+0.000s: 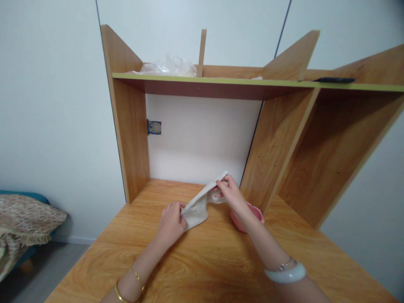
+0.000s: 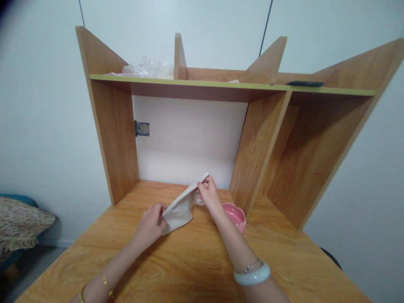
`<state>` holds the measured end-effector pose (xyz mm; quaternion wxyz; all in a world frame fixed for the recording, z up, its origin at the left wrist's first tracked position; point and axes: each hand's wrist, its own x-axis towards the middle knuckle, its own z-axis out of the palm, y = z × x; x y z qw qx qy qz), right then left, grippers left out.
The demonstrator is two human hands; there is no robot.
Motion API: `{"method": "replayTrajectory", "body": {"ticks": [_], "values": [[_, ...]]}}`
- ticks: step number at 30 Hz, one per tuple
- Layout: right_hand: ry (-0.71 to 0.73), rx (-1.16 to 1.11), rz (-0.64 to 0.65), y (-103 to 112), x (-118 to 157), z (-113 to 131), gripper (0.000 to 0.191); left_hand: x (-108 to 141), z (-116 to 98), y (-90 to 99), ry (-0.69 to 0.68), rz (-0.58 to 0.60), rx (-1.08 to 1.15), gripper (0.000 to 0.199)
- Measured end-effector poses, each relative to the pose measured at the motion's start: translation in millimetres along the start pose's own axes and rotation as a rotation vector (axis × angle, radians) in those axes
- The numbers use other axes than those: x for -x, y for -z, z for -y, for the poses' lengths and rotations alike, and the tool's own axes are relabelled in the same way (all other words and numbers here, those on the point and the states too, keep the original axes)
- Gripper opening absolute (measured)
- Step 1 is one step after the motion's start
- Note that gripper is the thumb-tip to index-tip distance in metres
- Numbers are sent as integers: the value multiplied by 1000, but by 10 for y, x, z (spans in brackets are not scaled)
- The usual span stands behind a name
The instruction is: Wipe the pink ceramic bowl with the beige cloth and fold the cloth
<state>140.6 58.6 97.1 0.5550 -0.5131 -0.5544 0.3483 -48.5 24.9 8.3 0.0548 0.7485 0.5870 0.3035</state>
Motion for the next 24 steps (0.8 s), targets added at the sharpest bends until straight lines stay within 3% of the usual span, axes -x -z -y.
{"method": "replayTrajectory", "body": {"ticks": [6, 11, 17, 24], "values": [[108, -125, 42, -26, 49, -156, 20, -37, 84, 199, 75, -170, -178, 25], [-7, -123, 28, 57, 229, -377, 17, -17, 26, 383, 98, -272, -277, 27], [-282, -40, 59, 241, 524, -585, 10, 47, -130, 373, -54, -31, -235, 29], [-374, -5, 171, 438, 823, -944, 15, 69, -166, 276, -98, 167, -202, 32]]}}
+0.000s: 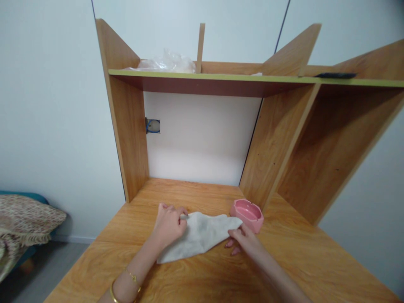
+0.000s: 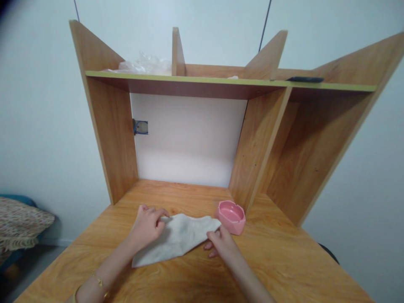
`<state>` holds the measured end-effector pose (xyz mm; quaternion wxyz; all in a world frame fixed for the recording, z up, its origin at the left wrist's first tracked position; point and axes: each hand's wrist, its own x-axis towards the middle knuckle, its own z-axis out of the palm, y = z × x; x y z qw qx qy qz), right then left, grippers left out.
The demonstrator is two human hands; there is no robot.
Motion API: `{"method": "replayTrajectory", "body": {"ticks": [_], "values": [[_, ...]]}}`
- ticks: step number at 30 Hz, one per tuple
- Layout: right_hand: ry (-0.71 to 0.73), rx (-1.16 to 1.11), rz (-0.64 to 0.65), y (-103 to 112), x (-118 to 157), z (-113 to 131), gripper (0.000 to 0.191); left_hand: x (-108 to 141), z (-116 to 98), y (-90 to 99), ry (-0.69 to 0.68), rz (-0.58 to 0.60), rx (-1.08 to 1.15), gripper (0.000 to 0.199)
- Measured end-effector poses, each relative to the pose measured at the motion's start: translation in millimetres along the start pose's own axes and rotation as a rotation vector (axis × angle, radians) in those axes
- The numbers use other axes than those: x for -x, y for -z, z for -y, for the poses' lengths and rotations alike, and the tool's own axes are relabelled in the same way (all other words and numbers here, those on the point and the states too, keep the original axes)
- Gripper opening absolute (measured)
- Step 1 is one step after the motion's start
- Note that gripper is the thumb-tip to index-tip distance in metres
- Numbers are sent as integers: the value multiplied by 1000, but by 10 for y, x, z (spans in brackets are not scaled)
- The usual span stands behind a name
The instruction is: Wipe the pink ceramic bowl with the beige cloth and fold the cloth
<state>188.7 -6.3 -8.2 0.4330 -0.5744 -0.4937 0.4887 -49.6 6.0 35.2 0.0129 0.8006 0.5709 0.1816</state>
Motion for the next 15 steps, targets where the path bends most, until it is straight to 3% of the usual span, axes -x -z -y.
{"method": "replayTrajectory", "body": {"ticks": [7, 15], "values": [[-144, -218, -35, 7, 169, -37, 26, 24, 0, -151, -95, 85, 55, 31], [-161, -152, -41, 100, 95, -108, 33, 78, -78, -238, -172, 126, 96, 33]]}}
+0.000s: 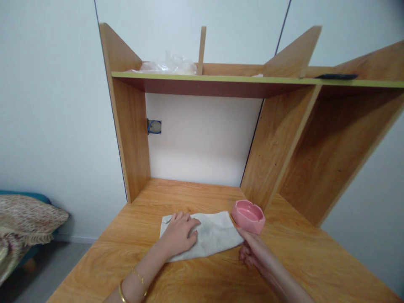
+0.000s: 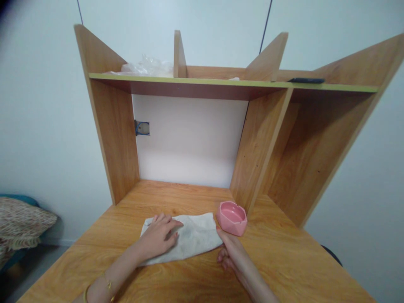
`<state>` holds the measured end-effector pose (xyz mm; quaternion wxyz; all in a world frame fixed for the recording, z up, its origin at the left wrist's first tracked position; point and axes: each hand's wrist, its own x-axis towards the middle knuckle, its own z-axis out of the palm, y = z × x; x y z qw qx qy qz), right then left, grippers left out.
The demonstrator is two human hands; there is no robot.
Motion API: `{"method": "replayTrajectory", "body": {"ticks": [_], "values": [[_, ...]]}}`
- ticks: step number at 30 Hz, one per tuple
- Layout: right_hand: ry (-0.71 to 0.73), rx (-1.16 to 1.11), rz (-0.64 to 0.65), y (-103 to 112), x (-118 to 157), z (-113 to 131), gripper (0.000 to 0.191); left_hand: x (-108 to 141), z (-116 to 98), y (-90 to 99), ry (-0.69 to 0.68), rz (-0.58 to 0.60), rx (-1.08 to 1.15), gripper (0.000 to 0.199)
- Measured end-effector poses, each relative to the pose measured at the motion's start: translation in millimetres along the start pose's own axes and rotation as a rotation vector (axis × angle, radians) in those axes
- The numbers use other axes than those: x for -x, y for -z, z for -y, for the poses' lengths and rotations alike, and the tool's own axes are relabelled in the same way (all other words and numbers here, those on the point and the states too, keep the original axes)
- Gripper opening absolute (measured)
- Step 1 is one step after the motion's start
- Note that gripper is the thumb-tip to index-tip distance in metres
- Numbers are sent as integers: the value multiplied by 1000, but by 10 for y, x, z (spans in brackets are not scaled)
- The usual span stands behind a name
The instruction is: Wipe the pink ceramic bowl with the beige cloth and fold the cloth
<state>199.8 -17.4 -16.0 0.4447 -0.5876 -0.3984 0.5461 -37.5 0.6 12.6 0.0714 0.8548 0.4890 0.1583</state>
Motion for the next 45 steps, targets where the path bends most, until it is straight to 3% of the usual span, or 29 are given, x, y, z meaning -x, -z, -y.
{"method": "replayTrajectory", "body": {"ticks": [4, 8, 13, 15, 19, 25, 29, 33, 38, 42, 45], "values": [[59, 110, -19, 60, -85, -8, 30, 4, -42, -33, -22, 17, -4, 37], [209, 275, -7, 56, -120, 145, 28, 11, -39, -74, -35, 7, -1, 42], [519, 413, -68, -134, -51, 435, 25, -5, 28, -62, 11, -38, -17, 37], [575, 452, -64, -247, -21, 516, 26, -25, 79, -51, 62, -56, -41, 33], [591, 504, -9, -497, -5, 592, 30, -75, 224, -22, 227, -150, -46, 28], [567, 607, -17, -946, 2, 583, 29, -121, 512, 164, 516, -403, 217, 31], [543, 722, 6, -1186, 17, 561, 33, -125, 648, 244, 593, -509, 327, 29], [520, 780, -7, -1191, -22, 597, 36, -124, 661, 223, 602, -431, 265, 24], [533, 762, -125, -853, -55, 675, 39, -136, 605, 212, 575, -258, 154, 21], [530, 729, -203, -505, -28, 677, 43, -74, 491, 306, 518, -47, 95, 20], [534, 687, -222, -290, -22, 603, 44, 60, 324, 416, 436, 201, 15, 20]]}}
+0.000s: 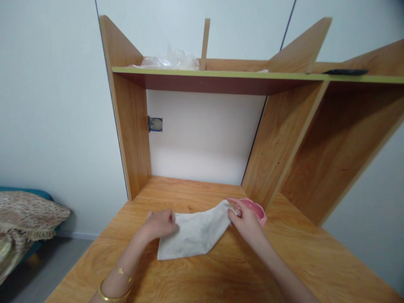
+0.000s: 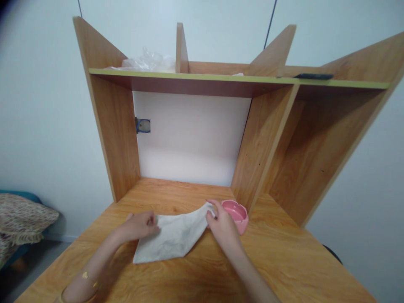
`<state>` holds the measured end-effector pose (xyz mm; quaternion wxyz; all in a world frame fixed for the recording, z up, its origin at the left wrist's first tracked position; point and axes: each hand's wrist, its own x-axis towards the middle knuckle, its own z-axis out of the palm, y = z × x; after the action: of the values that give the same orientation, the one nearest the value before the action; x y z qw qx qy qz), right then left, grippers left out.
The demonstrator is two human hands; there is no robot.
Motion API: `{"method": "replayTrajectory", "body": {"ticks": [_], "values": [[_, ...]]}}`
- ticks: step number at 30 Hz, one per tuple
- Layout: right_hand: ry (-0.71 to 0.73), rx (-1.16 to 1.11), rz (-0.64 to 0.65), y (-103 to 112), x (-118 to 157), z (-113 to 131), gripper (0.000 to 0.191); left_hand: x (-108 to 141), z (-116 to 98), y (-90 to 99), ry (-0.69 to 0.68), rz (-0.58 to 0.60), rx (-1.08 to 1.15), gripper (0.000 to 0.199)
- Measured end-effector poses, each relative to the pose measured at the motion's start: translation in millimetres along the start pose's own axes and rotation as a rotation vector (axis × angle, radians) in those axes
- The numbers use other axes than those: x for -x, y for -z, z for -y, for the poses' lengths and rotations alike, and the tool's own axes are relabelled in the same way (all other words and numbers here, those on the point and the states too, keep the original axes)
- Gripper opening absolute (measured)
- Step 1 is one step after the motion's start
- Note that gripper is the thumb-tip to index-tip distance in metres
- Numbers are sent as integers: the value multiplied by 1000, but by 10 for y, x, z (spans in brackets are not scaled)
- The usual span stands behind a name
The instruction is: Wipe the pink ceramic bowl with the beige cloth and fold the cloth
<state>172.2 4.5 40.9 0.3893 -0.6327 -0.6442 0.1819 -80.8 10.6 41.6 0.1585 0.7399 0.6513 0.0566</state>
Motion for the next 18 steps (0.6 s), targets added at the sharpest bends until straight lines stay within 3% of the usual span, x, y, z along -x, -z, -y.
{"method": "replayTrajectory", "body": {"ticks": [5, 9, 12, 18], "values": [[28, -125, 80, 57, 104, -353, 34, 330, -149, 69, -166, 212, -199, 23], [-130, -198, 161, 89, 196, -582, 40, 419, -156, 67, -124, 220, -219, 37], [-257, -272, 232, 140, 248, -659, 51, 427, -109, 46, -117, 211, -231, 35], [-244, -343, 403, 216, 308, -707, 48, 416, -90, 43, -154, 175, -268, 24]]}}
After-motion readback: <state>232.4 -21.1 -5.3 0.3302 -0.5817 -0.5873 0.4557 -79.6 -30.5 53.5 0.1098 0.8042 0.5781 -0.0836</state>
